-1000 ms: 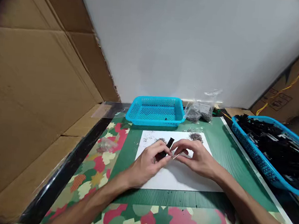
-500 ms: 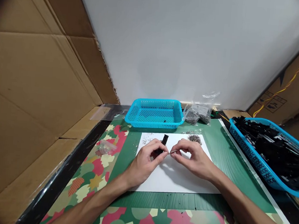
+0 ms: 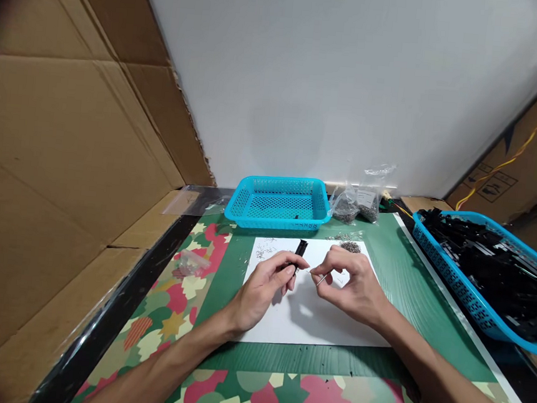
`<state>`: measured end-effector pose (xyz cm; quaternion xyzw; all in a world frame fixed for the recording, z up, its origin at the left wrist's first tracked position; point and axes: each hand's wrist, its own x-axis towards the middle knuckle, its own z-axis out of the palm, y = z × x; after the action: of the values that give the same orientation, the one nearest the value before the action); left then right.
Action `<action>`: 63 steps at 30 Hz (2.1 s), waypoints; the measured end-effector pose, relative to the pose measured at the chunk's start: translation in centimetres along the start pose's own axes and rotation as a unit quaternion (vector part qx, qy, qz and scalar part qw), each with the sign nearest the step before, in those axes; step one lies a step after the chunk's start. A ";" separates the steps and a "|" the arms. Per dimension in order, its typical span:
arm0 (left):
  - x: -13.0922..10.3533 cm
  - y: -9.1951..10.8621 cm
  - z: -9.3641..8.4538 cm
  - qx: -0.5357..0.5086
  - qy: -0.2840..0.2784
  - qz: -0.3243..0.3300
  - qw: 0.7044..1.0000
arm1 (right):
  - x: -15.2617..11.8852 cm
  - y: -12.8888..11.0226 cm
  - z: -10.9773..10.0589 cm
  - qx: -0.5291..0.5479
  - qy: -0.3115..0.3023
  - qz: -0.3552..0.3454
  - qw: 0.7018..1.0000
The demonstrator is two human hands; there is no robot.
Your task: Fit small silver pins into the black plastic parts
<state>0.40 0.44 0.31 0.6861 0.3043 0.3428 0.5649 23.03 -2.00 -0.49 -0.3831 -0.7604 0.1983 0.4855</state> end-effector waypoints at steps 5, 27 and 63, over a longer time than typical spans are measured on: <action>0.6 -0.7 0.0 -0.151 0.008 0.014 0.988 | 0.1 -0.7 0.3 -0.072 0.008 -0.076 0.995; 0.4 -0.7 0.6 -0.031 0.002 0.033 0.999 | 0.2 -0.5 1.1 -0.194 -0.018 -0.174 0.965; 0.5 -0.8 -0.6 -0.082 -0.097 -0.045 0.991 | 0.5 -0.2 0.1 -0.223 -0.053 -0.201 0.952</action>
<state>0.17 1.32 -0.38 0.6532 0.2498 0.2726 0.6607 22.80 -1.75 -0.13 -0.3098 -0.8713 -0.0578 0.3763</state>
